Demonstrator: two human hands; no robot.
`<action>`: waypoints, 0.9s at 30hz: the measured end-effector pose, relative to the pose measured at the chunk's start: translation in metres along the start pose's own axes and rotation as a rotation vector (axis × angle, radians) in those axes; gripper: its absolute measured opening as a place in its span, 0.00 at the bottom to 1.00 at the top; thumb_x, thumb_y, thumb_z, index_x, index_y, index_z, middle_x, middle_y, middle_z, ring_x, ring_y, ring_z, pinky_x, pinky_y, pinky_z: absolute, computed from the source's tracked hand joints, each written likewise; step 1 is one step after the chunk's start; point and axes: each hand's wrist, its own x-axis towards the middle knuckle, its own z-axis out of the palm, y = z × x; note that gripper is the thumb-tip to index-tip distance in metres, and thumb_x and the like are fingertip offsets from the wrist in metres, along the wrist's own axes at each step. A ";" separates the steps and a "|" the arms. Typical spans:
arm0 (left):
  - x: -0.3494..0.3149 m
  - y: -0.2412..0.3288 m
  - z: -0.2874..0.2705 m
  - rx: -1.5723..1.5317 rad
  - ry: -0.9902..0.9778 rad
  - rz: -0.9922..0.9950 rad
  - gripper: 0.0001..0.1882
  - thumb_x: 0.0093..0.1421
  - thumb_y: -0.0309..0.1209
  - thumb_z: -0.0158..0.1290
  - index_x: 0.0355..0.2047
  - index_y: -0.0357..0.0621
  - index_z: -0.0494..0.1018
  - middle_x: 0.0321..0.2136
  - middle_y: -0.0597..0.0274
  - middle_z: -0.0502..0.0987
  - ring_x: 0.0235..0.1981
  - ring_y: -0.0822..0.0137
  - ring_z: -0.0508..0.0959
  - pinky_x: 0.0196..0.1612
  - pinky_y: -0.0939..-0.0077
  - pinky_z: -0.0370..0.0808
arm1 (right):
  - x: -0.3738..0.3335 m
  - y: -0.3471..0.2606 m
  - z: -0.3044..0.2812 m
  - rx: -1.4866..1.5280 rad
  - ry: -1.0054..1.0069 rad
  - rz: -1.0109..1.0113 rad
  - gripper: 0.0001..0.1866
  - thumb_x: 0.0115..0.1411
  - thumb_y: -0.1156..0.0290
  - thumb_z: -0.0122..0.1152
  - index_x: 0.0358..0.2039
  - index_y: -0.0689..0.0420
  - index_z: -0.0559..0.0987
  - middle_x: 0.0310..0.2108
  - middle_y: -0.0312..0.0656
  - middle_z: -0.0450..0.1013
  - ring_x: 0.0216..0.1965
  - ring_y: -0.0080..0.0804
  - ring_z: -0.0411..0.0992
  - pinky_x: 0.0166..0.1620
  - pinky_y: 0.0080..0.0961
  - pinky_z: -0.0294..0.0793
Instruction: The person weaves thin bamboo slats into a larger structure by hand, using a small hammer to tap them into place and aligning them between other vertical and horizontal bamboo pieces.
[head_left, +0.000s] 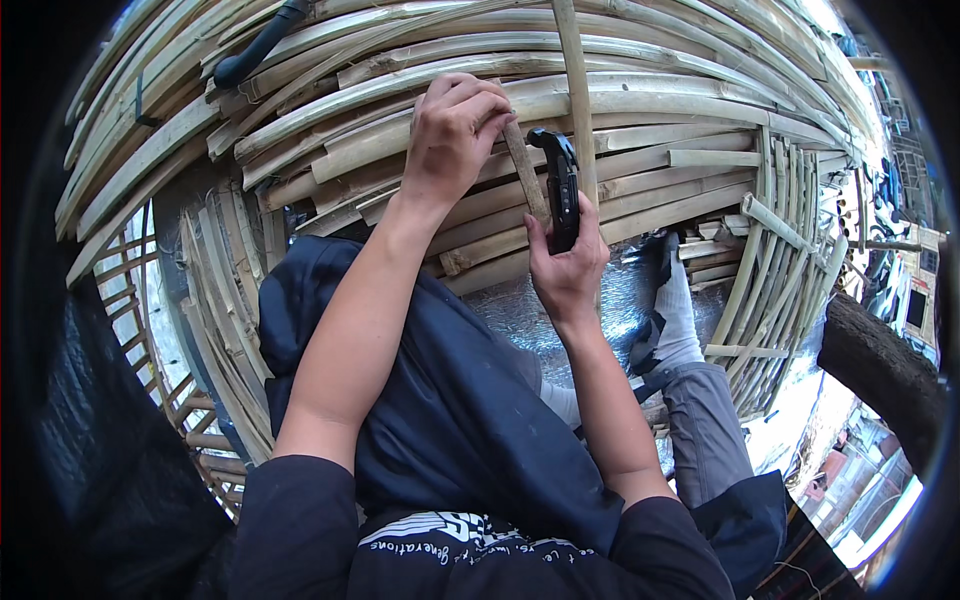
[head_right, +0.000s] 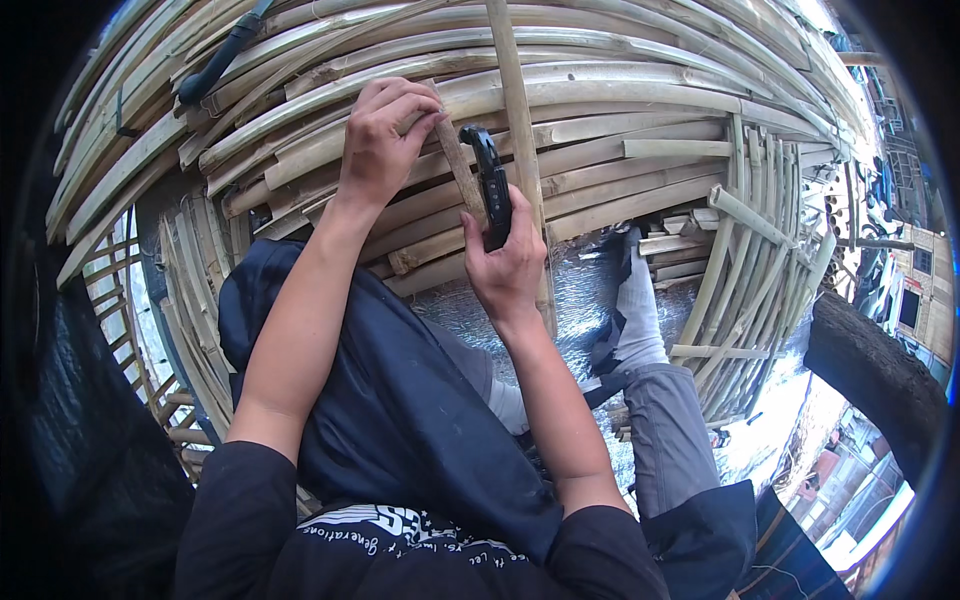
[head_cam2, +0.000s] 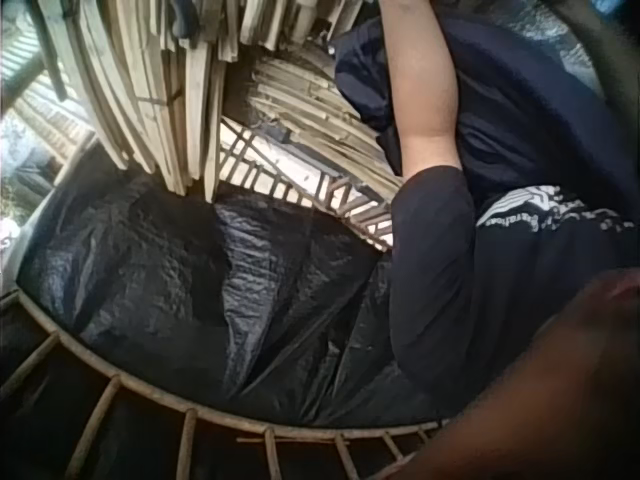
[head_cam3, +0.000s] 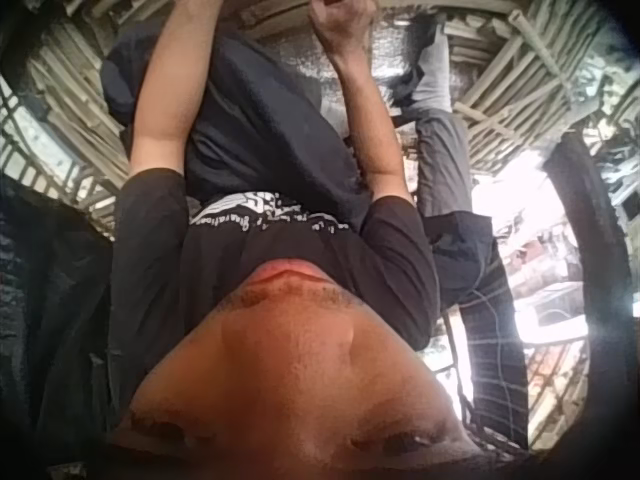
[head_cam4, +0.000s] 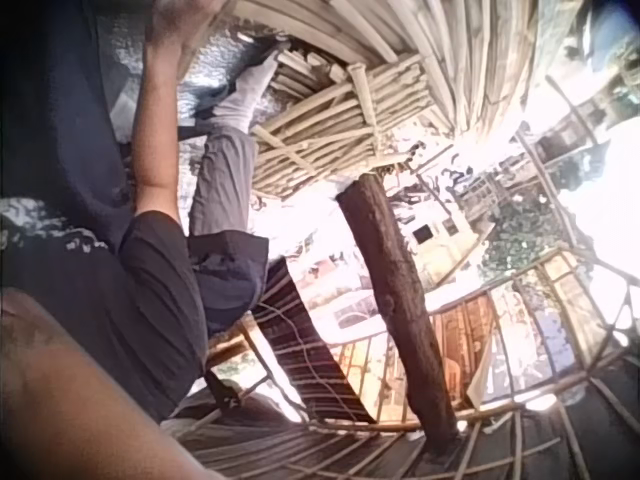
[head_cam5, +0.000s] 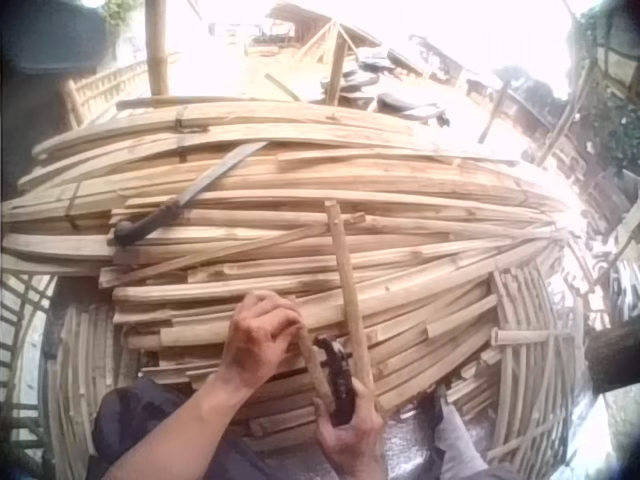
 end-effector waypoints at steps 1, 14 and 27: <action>0.000 -0.001 0.000 -0.002 -0.002 -0.003 0.06 0.52 0.23 0.66 0.30 0.41 0.81 0.35 0.65 0.83 0.43 0.59 0.78 0.47 0.65 0.76 | 0.000 0.000 0.000 0.004 -0.001 0.005 0.27 0.58 0.72 0.72 0.56 0.61 0.71 0.26 0.43 0.76 0.25 0.37 0.77 0.32 0.33 0.77; -0.002 -0.005 -0.001 -0.048 -0.030 -0.028 0.07 0.53 0.24 0.66 0.31 0.40 0.80 0.36 0.63 0.83 0.40 0.60 0.82 0.44 0.67 0.76 | 0.017 -0.027 -0.014 -0.035 0.103 -0.144 0.18 0.65 0.74 0.64 0.53 0.63 0.73 0.35 0.53 0.79 0.34 0.53 0.81 0.36 0.42 0.77; -0.001 -0.007 0.004 -0.141 -0.009 -0.033 0.06 0.52 0.22 0.65 0.30 0.35 0.80 0.35 0.57 0.83 0.37 0.58 0.84 0.42 0.68 0.80 | 0.036 -0.038 -0.019 -0.207 -0.077 -0.155 0.18 0.67 0.71 0.61 0.55 0.62 0.71 0.35 0.57 0.79 0.33 0.57 0.80 0.33 0.43 0.78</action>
